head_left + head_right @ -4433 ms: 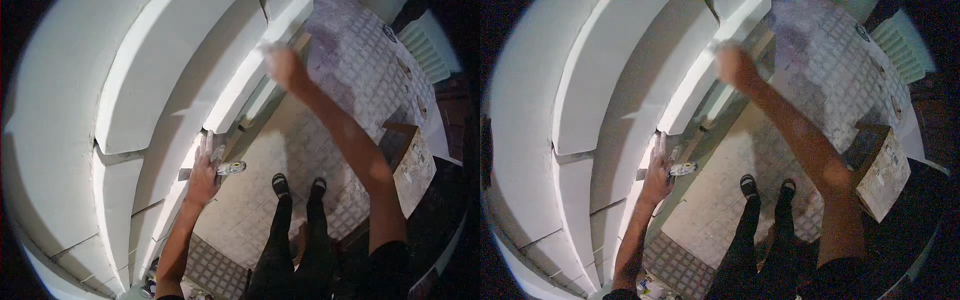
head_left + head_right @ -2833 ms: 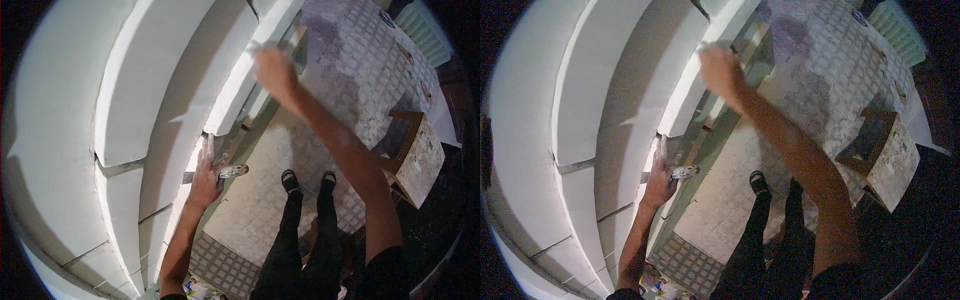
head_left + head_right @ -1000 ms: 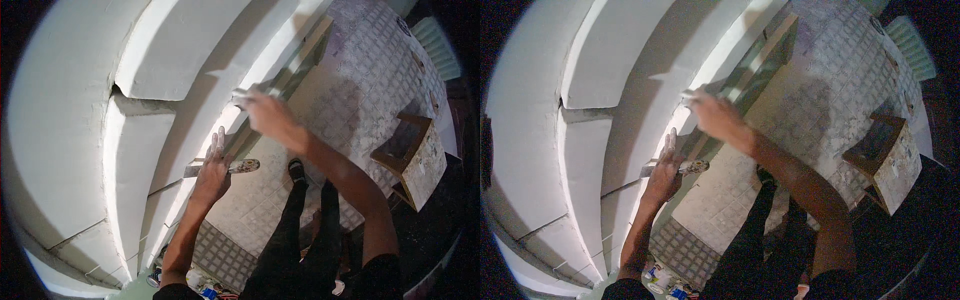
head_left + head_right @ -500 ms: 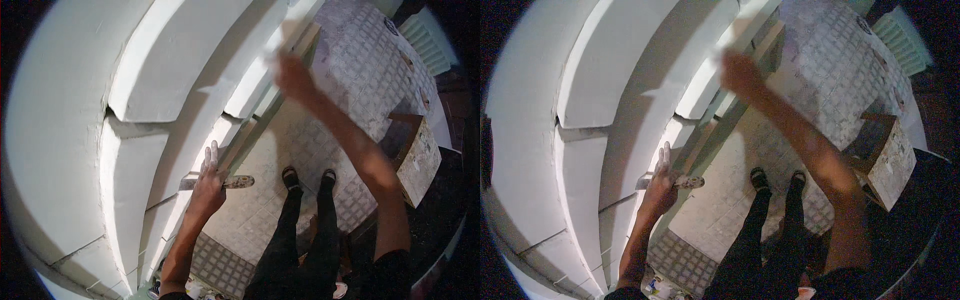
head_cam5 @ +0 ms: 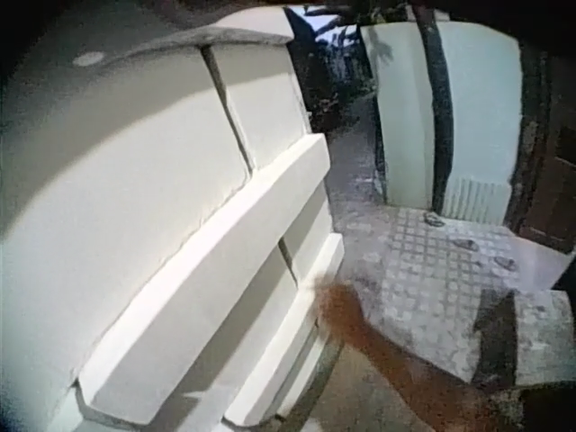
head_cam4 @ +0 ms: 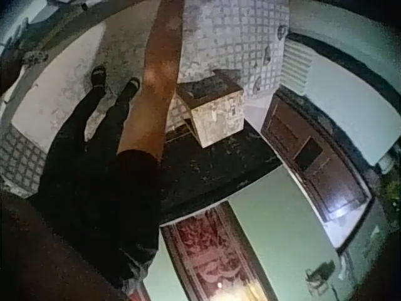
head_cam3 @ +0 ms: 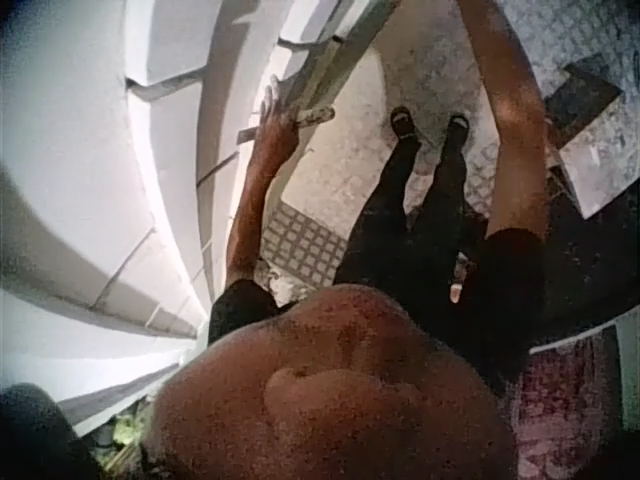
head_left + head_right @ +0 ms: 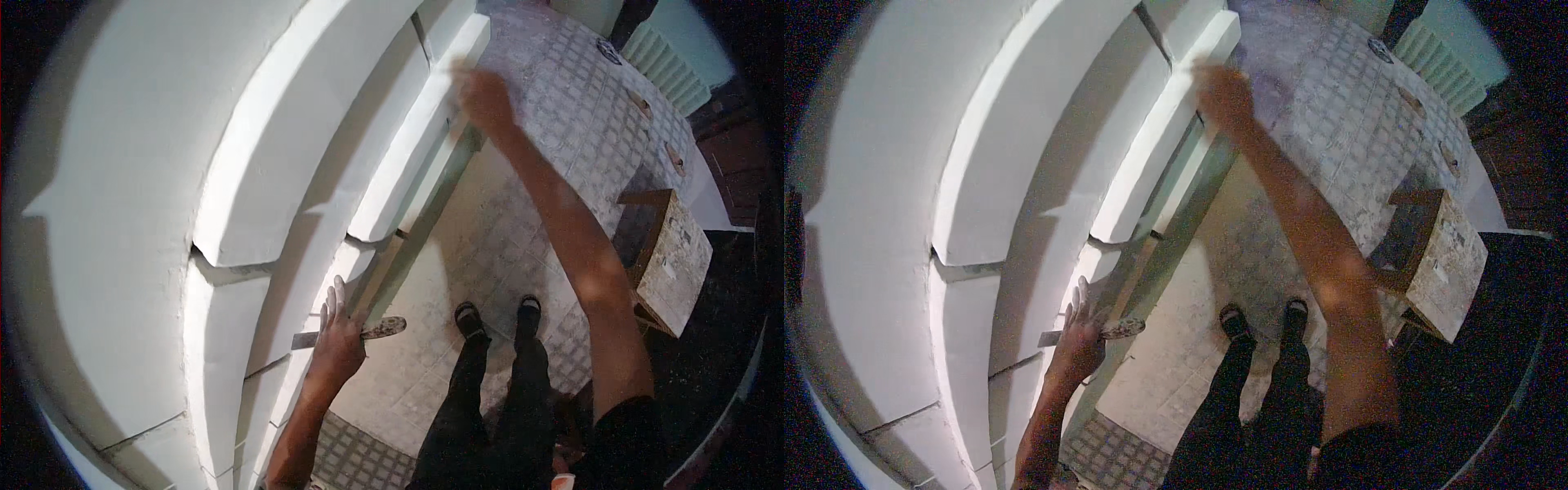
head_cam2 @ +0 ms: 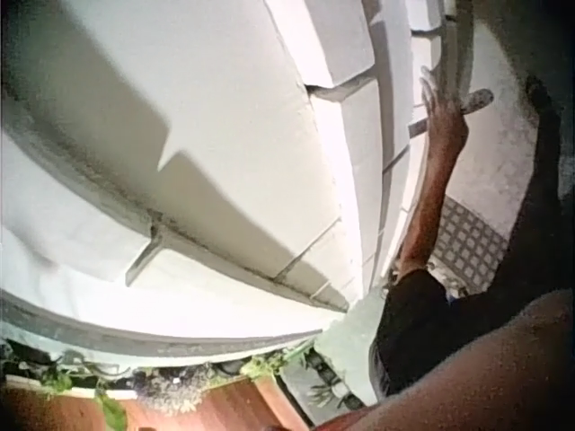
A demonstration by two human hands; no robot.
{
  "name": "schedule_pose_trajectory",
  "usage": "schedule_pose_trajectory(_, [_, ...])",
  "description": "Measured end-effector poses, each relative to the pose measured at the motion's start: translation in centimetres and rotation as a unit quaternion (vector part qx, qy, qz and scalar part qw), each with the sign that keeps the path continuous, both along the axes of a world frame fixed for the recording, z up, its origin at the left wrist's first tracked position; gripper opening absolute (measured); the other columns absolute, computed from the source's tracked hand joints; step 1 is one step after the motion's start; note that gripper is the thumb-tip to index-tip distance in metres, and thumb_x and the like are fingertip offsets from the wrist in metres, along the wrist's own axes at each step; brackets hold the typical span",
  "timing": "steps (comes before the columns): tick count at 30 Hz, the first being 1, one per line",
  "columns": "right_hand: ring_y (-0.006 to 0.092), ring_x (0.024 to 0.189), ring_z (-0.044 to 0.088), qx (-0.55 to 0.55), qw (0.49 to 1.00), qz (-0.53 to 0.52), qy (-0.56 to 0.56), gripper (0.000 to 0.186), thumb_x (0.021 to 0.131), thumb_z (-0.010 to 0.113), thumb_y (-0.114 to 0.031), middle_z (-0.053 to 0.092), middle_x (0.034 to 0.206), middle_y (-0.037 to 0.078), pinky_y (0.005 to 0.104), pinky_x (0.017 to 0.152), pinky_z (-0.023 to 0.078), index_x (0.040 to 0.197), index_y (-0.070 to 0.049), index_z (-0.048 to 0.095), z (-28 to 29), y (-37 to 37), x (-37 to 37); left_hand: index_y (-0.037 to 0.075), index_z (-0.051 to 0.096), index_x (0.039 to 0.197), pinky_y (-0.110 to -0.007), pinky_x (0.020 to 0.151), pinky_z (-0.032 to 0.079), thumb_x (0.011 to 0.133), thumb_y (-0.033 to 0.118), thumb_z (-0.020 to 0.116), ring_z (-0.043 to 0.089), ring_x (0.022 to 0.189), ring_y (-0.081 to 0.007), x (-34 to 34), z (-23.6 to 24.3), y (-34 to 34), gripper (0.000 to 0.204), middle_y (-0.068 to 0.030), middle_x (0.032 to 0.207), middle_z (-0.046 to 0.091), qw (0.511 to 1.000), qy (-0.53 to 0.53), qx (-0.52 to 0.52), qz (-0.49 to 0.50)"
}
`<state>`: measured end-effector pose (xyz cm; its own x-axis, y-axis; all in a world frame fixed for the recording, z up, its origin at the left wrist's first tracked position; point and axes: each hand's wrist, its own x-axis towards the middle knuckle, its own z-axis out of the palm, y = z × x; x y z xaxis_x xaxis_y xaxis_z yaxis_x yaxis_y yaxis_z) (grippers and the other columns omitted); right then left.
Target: Applying plaster or filler to gaps in a decorative wall feature using putty knives.
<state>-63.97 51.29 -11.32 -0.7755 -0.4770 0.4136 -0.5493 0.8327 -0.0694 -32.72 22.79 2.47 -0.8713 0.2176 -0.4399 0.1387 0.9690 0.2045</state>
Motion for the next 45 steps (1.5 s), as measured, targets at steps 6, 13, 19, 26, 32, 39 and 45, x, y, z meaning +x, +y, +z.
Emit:
schedule_pose_trajectory(6, [0.0281,0.082,0.059,-0.197,0.962,0.188,-0.019,0.021,0.081,0.056,-0.001,0.059,0.086,0.016,0.0430,0.075,0.050,0.101,0.001,0.062,-1.9,-3.8,1.5,0.002,0.057,0.129,-0.052,0.117,0.025,0.074,-0.003,0.065,0.020,0.142,-0.0467,-4.9,-0.3,2.7,0.056,-0.0247,0.158,0.004,0.992,0.084,0.017,-0.089])
schedule_pose_trajectory(13, [0.0297,0.078,0.061,-0.103,0.993,0.046,-0.038,0.019,0.083,0.056,-0.007,0.062,0.097,0.012,0.0394,0.070,0.051,0.100,-0.005,0.065,0.6,-0.9,-3.1,-0.003,0.061,0.111,-0.050,0.112,0.034,0.066,-0.011,0.061,0.029,0.137,-0.0489,-6.3,-1.6,4.1,0.046,-0.0248,0.159,0.006,0.994,0.066,0.071,0.042])
schedule_pose_trajectory(19, [0.0311,0.079,0.061,-0.060,0.987,0.054,-0.136,0.011,0.084,0.058,-0.013,0.062,0.084,0.016,0.0417,0.072,0.049,0.088,-0.003,0.063,3.2,3.6,-6.3,-0.003,0.062,0.110,-0.052,0.109,0.036,0.066,-0.011,0.061,0.034,0.134,-0.0498,-6.6,-2.1,4.5,0.045,-0.0269,0.158,0.006,0.996,0.057,0.046,0.044])
schedule_pose_trajectory(26, [0.0309,0.074,0.065,-0.279,0.955,0.038,-0.089,0.029,0.082,0.060,-0.009,0.066,0.080,0.015,0.0423,0.072,0.055,0.111,-0.008,0.068,1.9,6.5,-10.6,-0.002,0.066,0.093,-0.057,0.114,0.027,0.070,-0.004,0.062,0.029,0.140,-0.0423,-7.2,-2.1,5.8,0.024,-0.0307,0.157,0.002,0.996,-0.034,0.041,0.074])
schedule_pose_trajectory(32, [0.0303,0.075,0.066,-0.059,0.972,0.105,-0.200,0.031,0.085,0.055,-0.005,0.067,0.083,0.016,0.0422,0.072,0.055,0.115,-0.005,0.066,3.4,1.1,-6.4,-0.001,0.065,0.094,-0.058,0.114,0.026,0.069,-0.004,0.061,0.035,0.136,-0.0418,-6.3,-1.1,5.4,0.025,-0.0323,0.156,0.005,0.994,0.000,0.000,0.111])
schedule_pose_trajectory(39, [0.0318,0.081,0.065,-0.083,0.976,0.128,-0.156,0.033,0.080,0.059,-0.006,0.065,0.086,0.016,0.0463,0.073,0.052,0.112,-0.006,0.067,1.1,1.8,-6.5,-0.002,0.058,0.108,-0.056,0.114,0.027,0.063,-0.006,0.066,0.040,0.127,-0.0509,-6.6,-0.6,5.7,0.045,-0.0329,0.140,0.038,0.992,-0.011,0.028,0.123])
schedule_pose_trajectory(45, [0.0337,0.078,0.064,-0.161,0.978,0.096,-0.094,0.032,0.077,0.062,-0.007,0.064,0.081,0.016,0.0445,0.068,0.052,0.108,-0.006,0.066,0.4,6.1,-10.5,-0.004,0.059,0.108,-0.056,0.115,0.026,0.063,-0.006,0.067,0.041,0.129,-0.0487,-6.5,-1.4,5.4,0.046,-0.0333,0.142,0.037,0.990,-0.023,0.041,0.130])
